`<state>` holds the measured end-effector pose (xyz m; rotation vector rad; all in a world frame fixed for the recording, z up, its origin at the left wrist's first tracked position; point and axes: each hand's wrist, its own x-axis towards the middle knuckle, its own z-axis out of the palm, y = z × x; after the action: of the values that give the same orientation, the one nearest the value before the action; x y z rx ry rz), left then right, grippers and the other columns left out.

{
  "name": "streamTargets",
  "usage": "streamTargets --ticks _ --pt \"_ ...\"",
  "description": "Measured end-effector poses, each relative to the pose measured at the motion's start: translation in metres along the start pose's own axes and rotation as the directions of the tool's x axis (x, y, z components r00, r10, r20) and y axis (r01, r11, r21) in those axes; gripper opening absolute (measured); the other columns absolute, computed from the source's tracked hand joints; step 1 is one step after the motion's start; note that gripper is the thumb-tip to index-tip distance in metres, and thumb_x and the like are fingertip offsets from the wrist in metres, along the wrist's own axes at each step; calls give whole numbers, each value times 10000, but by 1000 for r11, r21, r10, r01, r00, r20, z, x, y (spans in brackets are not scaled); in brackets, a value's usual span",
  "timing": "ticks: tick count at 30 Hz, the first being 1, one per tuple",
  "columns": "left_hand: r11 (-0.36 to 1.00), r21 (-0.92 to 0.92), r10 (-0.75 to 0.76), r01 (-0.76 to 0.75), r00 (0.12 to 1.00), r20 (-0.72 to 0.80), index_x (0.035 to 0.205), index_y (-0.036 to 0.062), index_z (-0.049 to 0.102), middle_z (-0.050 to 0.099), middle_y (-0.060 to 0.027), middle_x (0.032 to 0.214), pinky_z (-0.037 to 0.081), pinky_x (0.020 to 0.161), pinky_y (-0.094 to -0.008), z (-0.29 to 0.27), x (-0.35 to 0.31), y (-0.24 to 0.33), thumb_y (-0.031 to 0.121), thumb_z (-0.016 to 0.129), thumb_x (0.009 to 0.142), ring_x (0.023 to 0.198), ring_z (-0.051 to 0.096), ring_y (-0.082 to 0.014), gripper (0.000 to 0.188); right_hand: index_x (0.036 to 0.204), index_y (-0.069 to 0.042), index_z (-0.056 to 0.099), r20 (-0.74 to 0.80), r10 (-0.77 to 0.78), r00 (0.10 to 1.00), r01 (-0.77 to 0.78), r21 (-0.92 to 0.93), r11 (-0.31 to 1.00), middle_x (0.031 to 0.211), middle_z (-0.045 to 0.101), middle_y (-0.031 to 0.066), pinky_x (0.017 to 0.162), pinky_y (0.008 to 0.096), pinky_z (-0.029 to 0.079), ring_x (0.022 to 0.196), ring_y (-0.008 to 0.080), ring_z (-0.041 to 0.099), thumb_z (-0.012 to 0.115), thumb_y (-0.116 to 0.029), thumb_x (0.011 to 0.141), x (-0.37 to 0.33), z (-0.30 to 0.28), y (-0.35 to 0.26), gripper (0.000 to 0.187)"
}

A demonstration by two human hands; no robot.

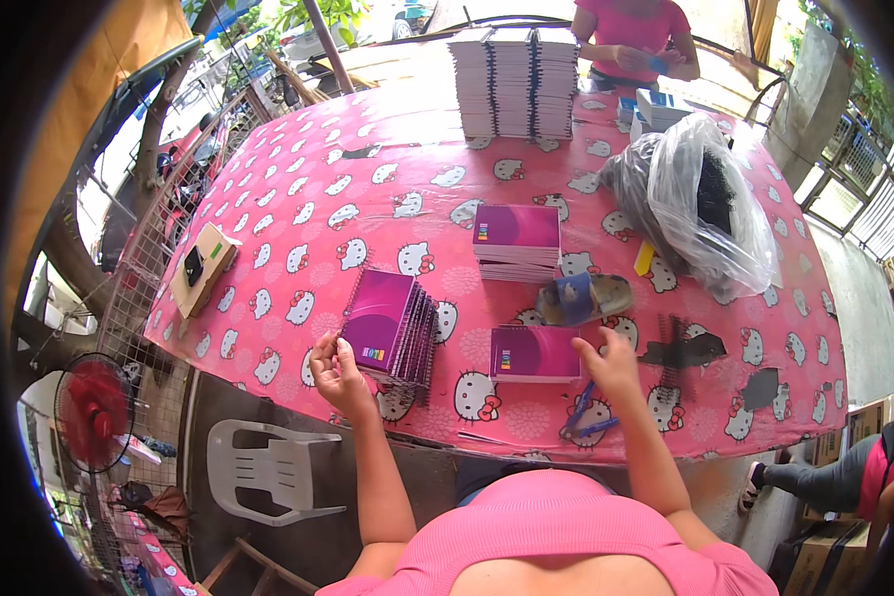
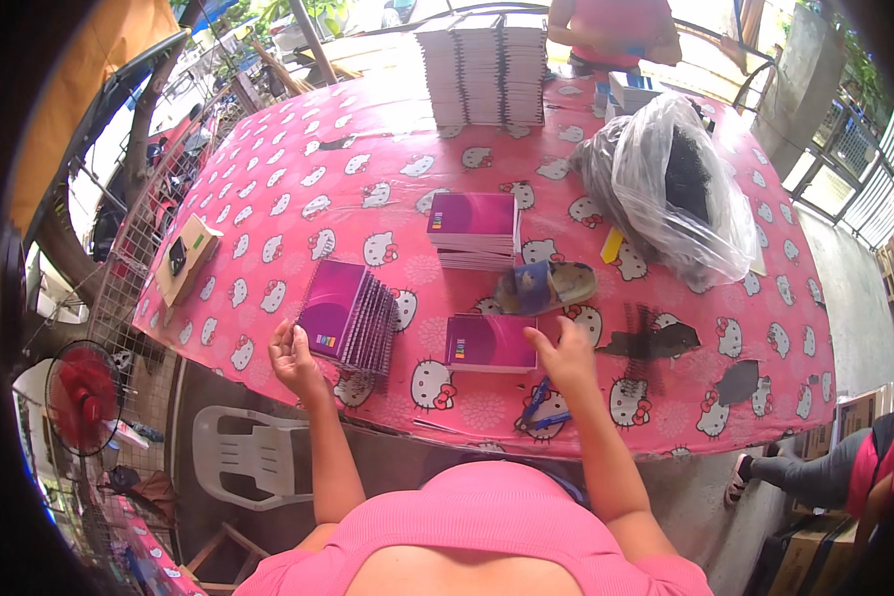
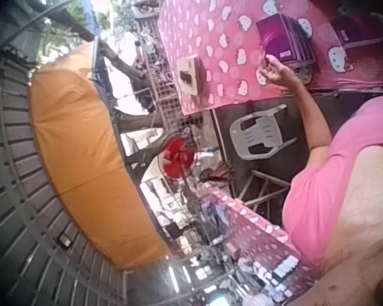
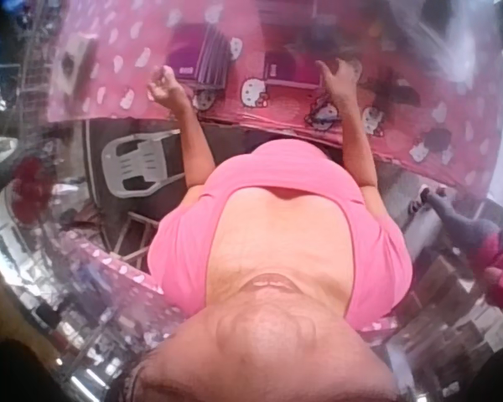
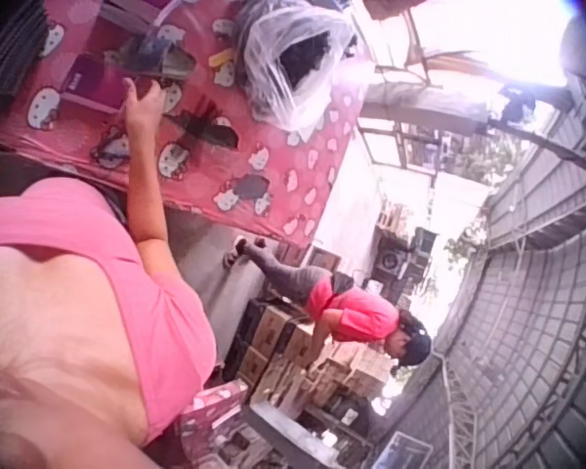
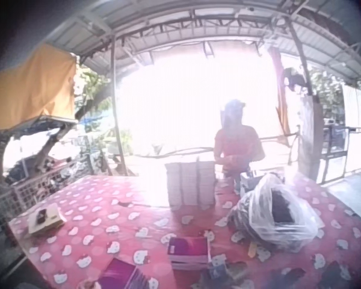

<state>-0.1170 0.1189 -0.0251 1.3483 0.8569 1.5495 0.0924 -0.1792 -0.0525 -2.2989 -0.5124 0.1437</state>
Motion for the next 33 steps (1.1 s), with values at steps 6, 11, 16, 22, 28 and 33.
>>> streamTargets --ticks 6,11,16,22,28,33 --pt "993 121 7 -4 1000 -21 1174 -8 574 577 -99 1247 459 919 -299 -2 -8 34 33 635 895 1104 522 -157 289 1099 53 541 64 94 994 -98 54 994 1067 630 266 866 450 472 1026 422 602 736 -266 814 6 14 5 470" --pt "973 -230 61 23 934 351 1397 40 363 420 -105 1421 380 1050 -342 25 -59 102 -71 532 891 1242 455 -208 545 1030 -39 473 -7 -83 996 72 582 810 920 595 102 788 303 470 858 206 587 673 35 818 8 -7 17 301" --pt "959 128 59 -255 618 784 1506 108 215 269 -246 1473 308 1107 -441 84 -127 6 -66 584 817 1368 313 -410 801 1017 -60 450 54 -376 925 281 571 771 930 545 37 793 241 439 868 97 508 634 96 820 10 41 4 312" --pt "914 198 67 -353 615 786 1437 197 438 255 -247 1501 280 1108 -466 95 -138 22 118 753 781 1370 312 -422 732 977 -48 467 70 -291 954 196 589 784 864 575 46 730 260 463 818 107 545 659 54 826 10 49 14 265" --pt "760 100 340 -642 524 781 1016 184 738 653 -52 1124 364 979 -420 114 -135 22 223 785 755 1164 508 -308 267 1004 -41 497 117 -308 944 208 511 834 901 603 92 758 300 481 835 166 585 682 23 816 5 39 -2 271" --pt "866 158 179 -474 590 787 873 161 752 666 50 789 379 797 -352 112 -125 44 203 803 715 838 553 -175 172 1107 -23 532 -74 -467 881 470 16 883 1131 557 188 921 426 435 1056 354 540 797 -185 744 13 -25 15 477"
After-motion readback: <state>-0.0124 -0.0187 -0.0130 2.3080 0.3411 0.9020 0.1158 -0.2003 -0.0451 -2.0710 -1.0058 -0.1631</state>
